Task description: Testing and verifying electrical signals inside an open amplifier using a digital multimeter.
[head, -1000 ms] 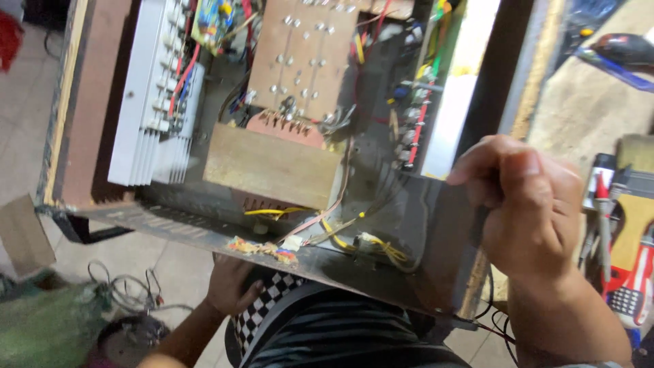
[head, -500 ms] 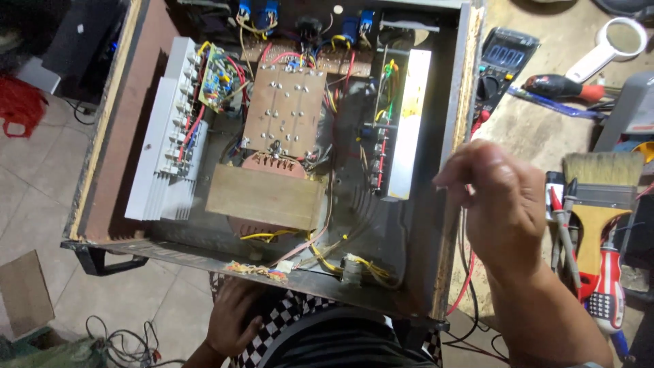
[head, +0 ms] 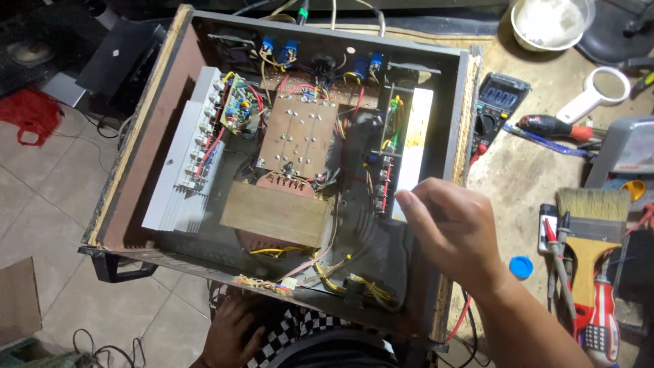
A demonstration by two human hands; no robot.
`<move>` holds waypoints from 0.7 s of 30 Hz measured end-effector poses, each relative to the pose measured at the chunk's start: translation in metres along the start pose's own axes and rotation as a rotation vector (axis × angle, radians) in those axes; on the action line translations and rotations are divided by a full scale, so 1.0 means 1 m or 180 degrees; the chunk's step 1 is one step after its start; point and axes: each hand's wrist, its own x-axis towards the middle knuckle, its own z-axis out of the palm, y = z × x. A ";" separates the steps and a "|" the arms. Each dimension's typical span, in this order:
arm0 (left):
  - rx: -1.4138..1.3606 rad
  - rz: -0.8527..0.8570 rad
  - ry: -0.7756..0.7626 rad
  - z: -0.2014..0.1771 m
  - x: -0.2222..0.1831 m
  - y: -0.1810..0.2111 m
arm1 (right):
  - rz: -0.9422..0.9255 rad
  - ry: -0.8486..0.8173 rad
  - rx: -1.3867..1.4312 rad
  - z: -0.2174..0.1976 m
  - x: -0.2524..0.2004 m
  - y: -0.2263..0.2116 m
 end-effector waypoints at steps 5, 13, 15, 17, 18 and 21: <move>0.0768 0.0751 0.0975 0.005 0.036 0.046 | 0.0027 -0.0022 -0.0039 0.002 -0.001 0.000; 0.1952 0.1187 0.2023 0.031 0.080 0.089 | 0.0005 0.0027 -0.0080 0.004 -0.004 0.004; 0.1550 0.1185 0.1931 0.047 0.081 0.084 | -0.0002 0.0012 -0.0082 0.003 -0.003 0.005; 0.1625 0.1084 0.2105 0.045 0.084 0.095 | -0.0007 0.0027 -0.0113 0.003 -0.003 0.005; 0.1686 0.0964 0.2269 0.045 0.084 0.101 | 0.0002 0.0022 -0.0148 0.003 -0.003 0.006; 0.2191 0.0801 0.2131 0.037 0.096 0.094 | -0.0148 -0.0033 -0.0261 0.003 -0.005 0.014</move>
